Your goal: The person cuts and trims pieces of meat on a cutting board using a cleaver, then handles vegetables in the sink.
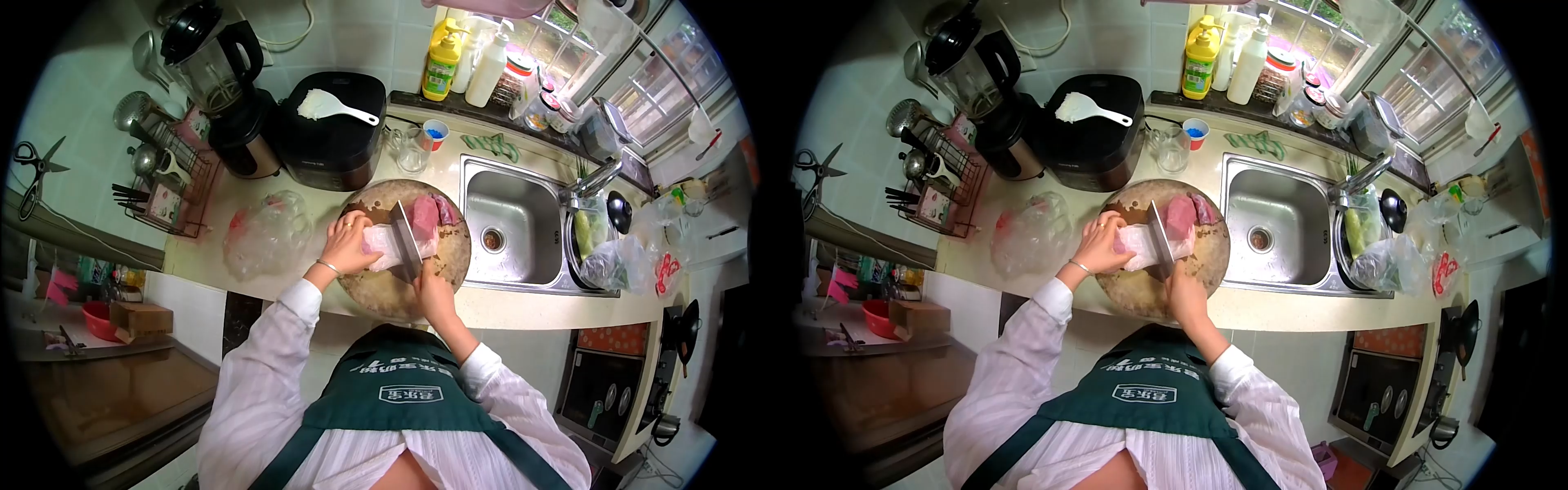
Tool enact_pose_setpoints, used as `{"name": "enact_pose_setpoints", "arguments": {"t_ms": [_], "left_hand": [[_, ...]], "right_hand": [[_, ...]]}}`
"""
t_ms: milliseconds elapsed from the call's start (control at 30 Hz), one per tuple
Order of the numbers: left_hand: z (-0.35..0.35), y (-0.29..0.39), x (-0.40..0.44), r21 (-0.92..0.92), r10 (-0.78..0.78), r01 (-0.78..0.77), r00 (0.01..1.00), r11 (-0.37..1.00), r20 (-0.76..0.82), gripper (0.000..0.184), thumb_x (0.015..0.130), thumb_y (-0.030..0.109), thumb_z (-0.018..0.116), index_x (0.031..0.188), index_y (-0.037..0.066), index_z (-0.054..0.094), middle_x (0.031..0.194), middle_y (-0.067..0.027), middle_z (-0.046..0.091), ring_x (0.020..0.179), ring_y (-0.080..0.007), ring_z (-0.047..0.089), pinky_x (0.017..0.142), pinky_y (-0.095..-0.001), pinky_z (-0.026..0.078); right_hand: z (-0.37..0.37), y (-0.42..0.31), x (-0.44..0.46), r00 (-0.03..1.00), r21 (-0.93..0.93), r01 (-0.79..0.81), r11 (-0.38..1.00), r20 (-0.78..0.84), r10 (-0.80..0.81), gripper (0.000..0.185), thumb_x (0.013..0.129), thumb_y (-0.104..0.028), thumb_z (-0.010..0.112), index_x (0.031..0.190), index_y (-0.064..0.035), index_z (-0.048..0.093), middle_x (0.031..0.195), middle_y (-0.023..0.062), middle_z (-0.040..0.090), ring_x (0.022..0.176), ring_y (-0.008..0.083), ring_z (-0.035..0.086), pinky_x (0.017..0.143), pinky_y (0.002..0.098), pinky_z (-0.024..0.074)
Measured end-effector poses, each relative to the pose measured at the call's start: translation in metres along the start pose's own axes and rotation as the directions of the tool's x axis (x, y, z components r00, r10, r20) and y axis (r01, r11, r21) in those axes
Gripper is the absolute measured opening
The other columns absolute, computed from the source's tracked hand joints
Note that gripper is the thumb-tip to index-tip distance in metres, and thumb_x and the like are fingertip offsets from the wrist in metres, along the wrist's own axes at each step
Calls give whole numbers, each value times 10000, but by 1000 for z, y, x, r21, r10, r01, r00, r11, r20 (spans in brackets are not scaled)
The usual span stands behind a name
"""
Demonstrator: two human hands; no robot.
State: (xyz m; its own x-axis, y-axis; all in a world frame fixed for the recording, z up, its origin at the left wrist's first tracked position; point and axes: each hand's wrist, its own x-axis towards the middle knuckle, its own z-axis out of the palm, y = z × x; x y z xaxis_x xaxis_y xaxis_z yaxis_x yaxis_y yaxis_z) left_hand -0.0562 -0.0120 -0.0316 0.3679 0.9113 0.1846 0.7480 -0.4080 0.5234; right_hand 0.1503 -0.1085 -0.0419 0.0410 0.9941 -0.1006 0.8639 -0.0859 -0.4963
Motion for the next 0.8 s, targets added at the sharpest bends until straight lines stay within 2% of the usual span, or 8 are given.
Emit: {"name": "enact_pose_setpoints", "arguments": {"t_ms": [133, 200, 267, 300, 500, 567, 700, 800], "left_hand": [[22, -2, 6, 1, 208, -209, 973, 978, 102, 496, 693, 327, 705, 1096, 72, 569, 1158, -104, 519, 1156, -287, 455, 1027, -426, 296], [35, -12, 4, 49, 394, -415, 890, 909, 228, 500, 694, 332, 697, 1100, 66, 576, 1144, -108, 538, 1162, -290, 454, 1047, -426, 291], [42, -16, -2, 59, 428, -453, 871, 889, 240, 528, 679, 338, 701, 1117, 70, 580, 1151, -103, 557, 1169, -282, 453, 1054, -426, 290], [39, -12, -5, 93, 407, -442, 877, 892, 256, 534, 673, 342, 704, 1118, 72, 586, 1164, -102, 558, 1177, -279, 451, 1051, -429, 292], [36, -17, -1, 137, 407, -468, 854, 873, 324, 506, 649, 350, 717, 1064, 73, 630, 1189, -105, 558, 1204, -289, 434, 1035, -464, 287], [34, -20, 1, 159, 468, -520, 840, 840, 274, 424, 655, 348, 710, 978, 79, 652, 1146, -94, 578, 1197, -282, 437, 1020, -476, 286], [34, -32, 5, 96, 547, -588, 791, 803, 275, 414, 672, 375, 689, 968, 88, 651, 1140, -87, 582, 1188, -282, 442, 1019, -500, 279], [40, -39, 5, 86, 551, -605, 768, 792, 325, 420, 669, 378, 690, 978, 95, 657, 1128, -75, 586, 1158, -273, 458, 1017, -516, 275]], "right_hand": [[1, -13, -5, 998, -52, 31, 998, 51, -29, 352, 847, -162, 528, 1151, -2, 449, 647, 244, 608, 584, 398, 619, 543, 500, 493], [3, -19, 1, 996, -102, 48, 994, 76, -40, 436, 839, -156, 536, 1234, -2, 438, 662, 229, 616, 592, 375, 629, 542, 478, 502], [11, -22, 0, 993, -170, 88, 981, 97, -72, 558, 829, -152, 548, 1346, -22, 384, 703, 184, 628, 626, 347, 641, 561, 446, 516], [6, -29, -1, 988, -181, 49, 982, 154, -20, 550, 832, -150, 544, 1352, -48, 393, 768, 178, 628, 673, 346, 644, 587, 440, 521], [16, -35, -7, 998, -97, -5, 995, 65, 12, 545, 846, -135, 524, 1367, -92, 369, 843, 227, 619, 721, 389, 639, 613, 476, 518], [19, -39, -7, 997, -101, -42, 994, 62, 48, 512, 848, -126, 511, 1344, -97, 383, 826, 229, 623, 724, 394, 640, 617, 481, 516], [20, -55, -1, 979, -118, -169, 979, 97, 181, 409, 849, -96, 473, 1255, -124, 433, 766, 229, 635, 721, 402, 647, 623, 492, 512], [25, -68, 2, 956, -131, -292, 947, -1, 295, 339, 847, -81, 457, 1181, -137, 456, 728, 216, 640, 706, 399, 650, 616, 494, 512]]}}
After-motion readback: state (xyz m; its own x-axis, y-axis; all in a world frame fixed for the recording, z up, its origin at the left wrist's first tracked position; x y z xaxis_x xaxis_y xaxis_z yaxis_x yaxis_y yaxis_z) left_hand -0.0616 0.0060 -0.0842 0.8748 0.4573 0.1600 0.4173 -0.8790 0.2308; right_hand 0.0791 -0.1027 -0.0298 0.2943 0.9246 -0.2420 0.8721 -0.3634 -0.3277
